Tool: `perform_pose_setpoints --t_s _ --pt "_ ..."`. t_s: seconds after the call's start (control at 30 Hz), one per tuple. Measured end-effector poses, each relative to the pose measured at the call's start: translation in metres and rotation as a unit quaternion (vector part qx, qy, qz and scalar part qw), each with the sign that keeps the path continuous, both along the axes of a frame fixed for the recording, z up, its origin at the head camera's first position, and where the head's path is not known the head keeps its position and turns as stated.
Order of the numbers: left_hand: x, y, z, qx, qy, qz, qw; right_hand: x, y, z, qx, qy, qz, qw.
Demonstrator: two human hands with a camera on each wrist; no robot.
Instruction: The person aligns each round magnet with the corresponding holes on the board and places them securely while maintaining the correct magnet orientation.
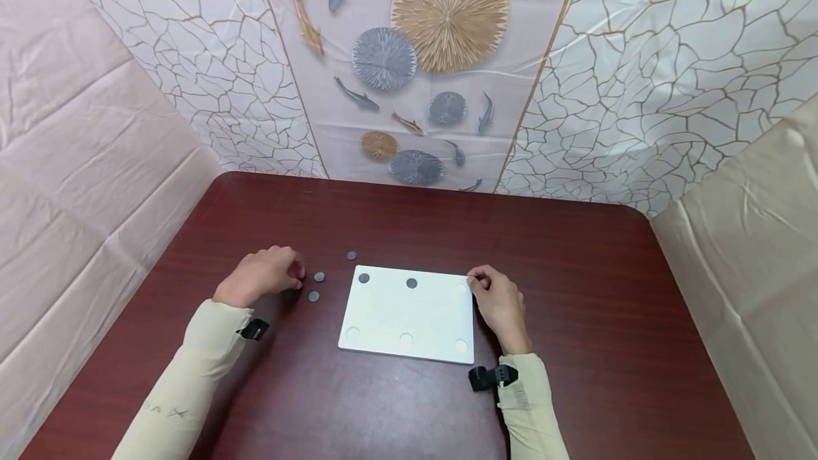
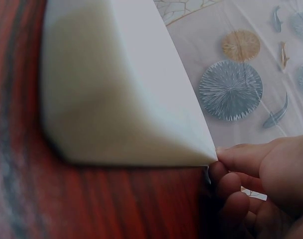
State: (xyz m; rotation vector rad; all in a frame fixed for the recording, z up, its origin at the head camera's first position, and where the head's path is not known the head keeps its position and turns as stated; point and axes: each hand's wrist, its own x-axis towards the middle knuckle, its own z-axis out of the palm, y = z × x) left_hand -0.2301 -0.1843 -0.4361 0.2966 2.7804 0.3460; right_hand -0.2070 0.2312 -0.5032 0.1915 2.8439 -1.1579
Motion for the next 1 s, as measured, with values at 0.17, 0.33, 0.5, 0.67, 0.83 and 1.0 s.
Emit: perform_pose_setpoints --t_s 0.17,0.33,0.5,0.67,0.83,1.0 --pt "0.01 -0.007 0.001 -0.021 -0.006 0.021 0.9996 -0.002 0.0 0.002 0.008 0.003 0.002 1.0" --pt "0.016 -0.008 -0.005 -0.021 0.009 0.03 0.9993 -0.002 0.0 0.004 0.007 0.006 -0.004 1.0" --pt "0.023 -0.008 -0.015 -0.009 0.022 0.032 0.9992 0.003 0.002 0.001 0.004 -0.011 -0.01 0.9999" --pt "0.026 -0.011 -0.021 0.002 0.031 0.036 0.9989 0.005 0.001 -0.001 0.005 -0.01 -0.002 0.9999" --pt "0.025 -0.015 -0.02 0.013 0.044 0.031 0.9985 0.003 0.0 0.0 0.005 -0.003 -0.004 1.0" --pt "0.024 -0.016 -0.017 0.033 0.043 0.033 0.998 0.002 0.0 0.0 0.009 0.001 -0.005 0.9999"
